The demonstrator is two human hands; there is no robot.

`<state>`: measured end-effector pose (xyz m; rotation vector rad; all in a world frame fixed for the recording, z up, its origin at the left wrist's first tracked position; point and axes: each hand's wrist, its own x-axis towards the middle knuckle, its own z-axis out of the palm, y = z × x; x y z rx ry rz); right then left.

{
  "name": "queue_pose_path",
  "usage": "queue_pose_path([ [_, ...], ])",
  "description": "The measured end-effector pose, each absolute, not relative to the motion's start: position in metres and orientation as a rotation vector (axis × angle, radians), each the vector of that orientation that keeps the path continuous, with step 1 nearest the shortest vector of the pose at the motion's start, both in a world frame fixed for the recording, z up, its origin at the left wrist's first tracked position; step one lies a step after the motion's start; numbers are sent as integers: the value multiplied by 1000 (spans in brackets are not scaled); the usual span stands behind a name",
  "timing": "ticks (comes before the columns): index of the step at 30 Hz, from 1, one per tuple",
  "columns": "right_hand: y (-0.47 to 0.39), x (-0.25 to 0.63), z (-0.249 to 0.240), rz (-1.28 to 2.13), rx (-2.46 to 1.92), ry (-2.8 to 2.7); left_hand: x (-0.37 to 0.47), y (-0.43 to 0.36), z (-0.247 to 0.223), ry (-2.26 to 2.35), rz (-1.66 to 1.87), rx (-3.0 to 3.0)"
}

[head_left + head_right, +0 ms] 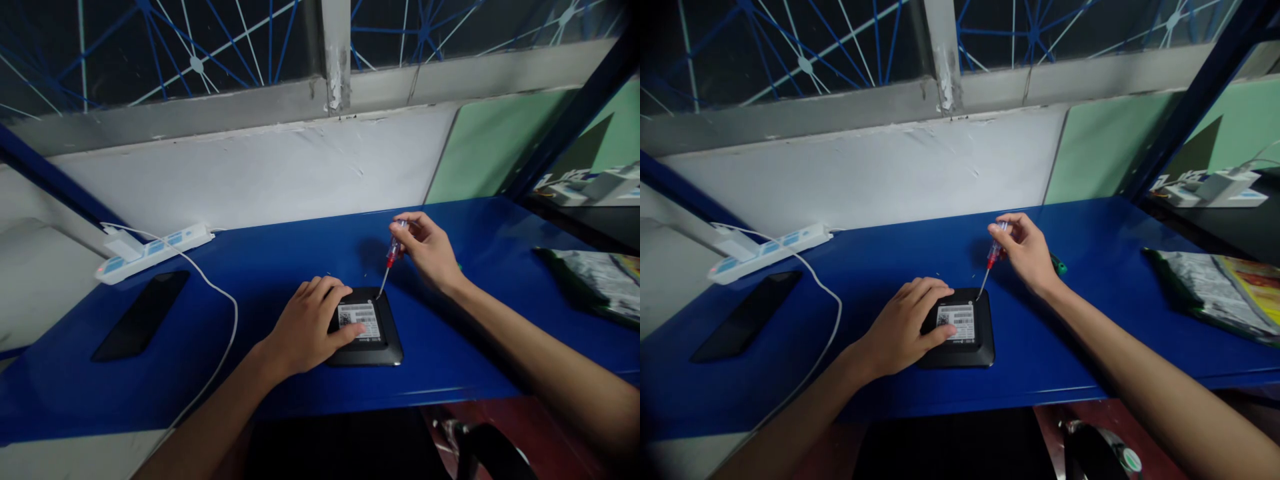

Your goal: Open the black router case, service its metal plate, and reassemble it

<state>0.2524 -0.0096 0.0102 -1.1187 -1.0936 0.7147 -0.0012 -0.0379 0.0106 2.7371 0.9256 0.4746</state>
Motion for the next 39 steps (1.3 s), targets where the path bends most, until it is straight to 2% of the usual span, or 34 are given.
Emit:
queue_pose_path([
  [15, -11, 251, 9, 613, -1081, -1158, -2, -38, 11, 923, 462, 2745],
  [27, -18, 243, 14, 659, -994, -1218, -2, -38, 12, 930, 463, 2752],
  [39, -14, 251, 14, 500, -1029, -1208, -1, -39, 11, 917, 465, 2742],
])
